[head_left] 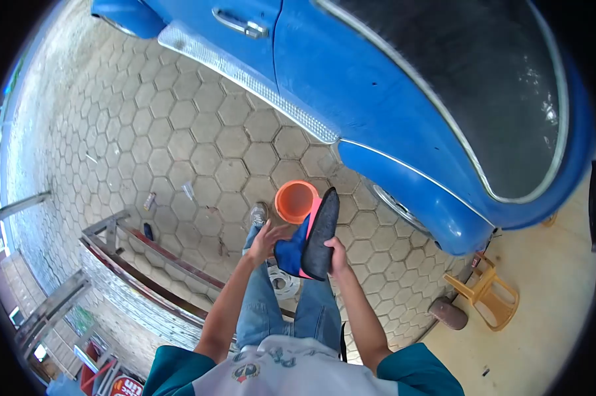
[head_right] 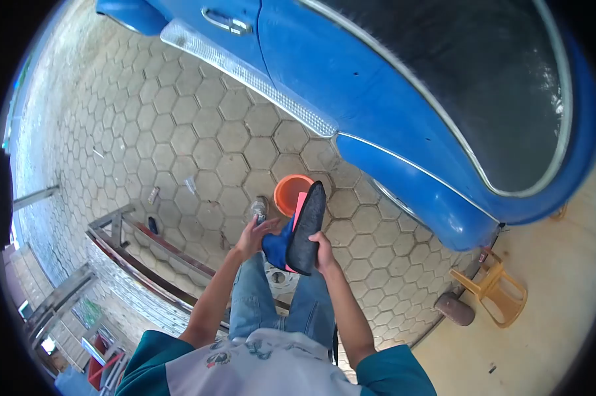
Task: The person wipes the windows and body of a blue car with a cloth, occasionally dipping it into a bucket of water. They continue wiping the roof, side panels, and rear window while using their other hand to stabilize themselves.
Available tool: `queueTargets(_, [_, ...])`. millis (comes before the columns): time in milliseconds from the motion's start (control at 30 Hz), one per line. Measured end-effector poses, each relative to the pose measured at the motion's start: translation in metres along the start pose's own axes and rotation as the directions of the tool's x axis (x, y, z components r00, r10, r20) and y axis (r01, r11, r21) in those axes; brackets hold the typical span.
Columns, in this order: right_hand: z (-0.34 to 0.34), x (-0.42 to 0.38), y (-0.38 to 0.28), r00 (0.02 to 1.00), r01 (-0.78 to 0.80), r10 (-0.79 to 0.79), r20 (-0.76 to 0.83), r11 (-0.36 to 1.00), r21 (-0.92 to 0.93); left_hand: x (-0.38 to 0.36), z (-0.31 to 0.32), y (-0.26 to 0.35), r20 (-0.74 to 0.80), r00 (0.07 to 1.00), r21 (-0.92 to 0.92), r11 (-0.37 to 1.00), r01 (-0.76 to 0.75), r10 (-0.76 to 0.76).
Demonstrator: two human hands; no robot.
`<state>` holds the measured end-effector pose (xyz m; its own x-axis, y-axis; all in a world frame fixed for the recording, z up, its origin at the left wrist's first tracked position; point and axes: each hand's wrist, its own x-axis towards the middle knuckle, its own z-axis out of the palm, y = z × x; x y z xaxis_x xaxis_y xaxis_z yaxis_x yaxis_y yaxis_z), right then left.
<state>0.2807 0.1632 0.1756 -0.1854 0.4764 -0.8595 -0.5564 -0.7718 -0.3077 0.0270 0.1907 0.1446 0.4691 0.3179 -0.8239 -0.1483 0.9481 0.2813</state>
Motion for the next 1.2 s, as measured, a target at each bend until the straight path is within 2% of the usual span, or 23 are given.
queueTargets(33, [0.013, -0.035, -0.012, 0.999, 0.030, -0.030, 0.029, 0.999, 0.017, -0.017, 0.025, 0.018, 0.114, 0.993, -0.132, 0.991, -0.010, 0.025])
queueTargets(133, [0.024, -0.106, -0.040, 0.994, 0.100, -0.099, 0.050, 0.995, -0.019, -0.041, 0.085, 0.037, 0.141, 0.989, 0.122, 0.992, 0.018, -0.035])
queueTargets(233, [0.046, -0.156, -0.068, 0.971, 0.220, -0.220, 0.096, 0.975, 0.007, -0.104, 0.149, 0.070, 0.109, 0.987, -0.014, 0.992, 0.124, -0.122])
queueTargets(267, [0.048, -0.168, -0.075, 0.961, 0.267, -0.265, 0.080, 0.964, -0.011, -0.108, 0.153, 0.072, 0.115, 0.993, 0.009, 1.000, -0.028, 0.027])
queueTargets(333, [0.053, -0.192, -0.083, 0.941, 0.337, -0.336, 0.031, 0.940, -0.044, -0.113, 0.157, 0.069, 0.138, 0.945, 0.038, 0.952, -0.305, 0.297])
queueTargets(367, [0.051, -0.195, -0.085, 0.935, 0.352, -0.353, 0.021, 0.935, 0.050, -0.117, 0.156, 0.073, 0.013, 0.954, 0.004, 0.954, -0.300, 0.300])
queueTargets(467, [0.055, -0.209, -0.095, 0.907, 0.421, -0.419, -0.042, 0.904, 0.077, -0.169, 0.188, 0.095, 0.024, 0.814, 0.111, 0.808, -0.579, 0.580])
queueTargets(500, [0.051, -0.200, -0.092, 0.911, 0.393, -0.408, 0.060, 0.903, 0.174, -0.179, 0.202, 0.096, -0.084, 0.736, 0.215, 0.734, -0.645, 0.672])
queueTargets(533, [0.049, -0.189, -0.087, 0.905, 0.386, -0.413, 0.100, 0.898, 0.212, -0.179, 0.200, 0.094, -0.124, 0.680, 0.338, 0.675, -0.656, 0.723])
queueTargets(600, [0.054, -0.169, -0.078, 0.892, 0.358, -0.414, 0.182, 0.891, 0.278, -0.174, 0.191, 0.091, -0.183, 0.547, 0.565, 0.542, -0.621, 0.817])
queueTargets(633, [0.067, -0.176, -0.075, 0.859, 0.455, -0.485, 0.164, 0.870, 0.193, -0.188, 0.197, 0.093, -0.115, 0.556, 0.582, 0.509, -0.634, 0.823])
queueTargets(733, [0.083, -0.170, -0.069, 0.874, 0.467, -0.451, 0.182, 0.883, -0.052, -0.192, 0.194, 0.086, -0.187, 0.389, 0.757, 0.385, -0.529, 0.902])
queueTargets(833, [0.093, -0.156, -0.062, 0.920, 0.320, -0.299, 0.252, 0.946, -0.048, -0.232, 0.208, 0.083, -0.255, 0.369, 0.835, 0.396, -0.382, 0.894])
queueTargets(933, [0.113, -0.153, -0.067, 0.930, 0.181, -0.132, 0.344, 0.977, -0.115, -0.266, 0.206, 0.090, -0.344, 0.425, 0.856, 0.466, -0.225, 0.837])
queueTargets(967, [0.122, -0.153, -0.068, 0.924, 0.143, -0.080, 0.374, 0.979, -0.145, -0.268, 0.195, 0.089, -0.327, 0.378, 0.869, 0.433, -0.240, 0.866])
queueTargets(1033, [0.144, -0.146, -0.056, 0.932, 0.247, -0.149, 0.331, 0.928, -0.279, -0.272, 0.174, 0.091, -0.278, 0.284, 0.895, 0.355, -0.270, 0.918])
queueTargets(1067, [0.156, -0.141, -0.052, 0.929, 0.302, -0.194, 0.315, 0.890, -0.342, -0.275, 0.163, 0.094, -0.327, 0.306, 0.877, 0.407, -0.253, 0.894])
queueTargets(1133, [0.168, -0.114, -0.045, 0.949, 0.193, -0.077, 0.307, 0.909, -0.369, -0.297, 0.149, 0.107, -0.411, 0.357, 0.837, 0.503, -0.217, 0.839])
queueTargets(1200, [0.186, -0.101, -0.037, 0.961, 0.112, -0.005, 0.278, 0.921, -0.372, -0.302, 0.116, 0.109, -0.405, 0.296, 0.834, 0.482, -0.267, 0.865])
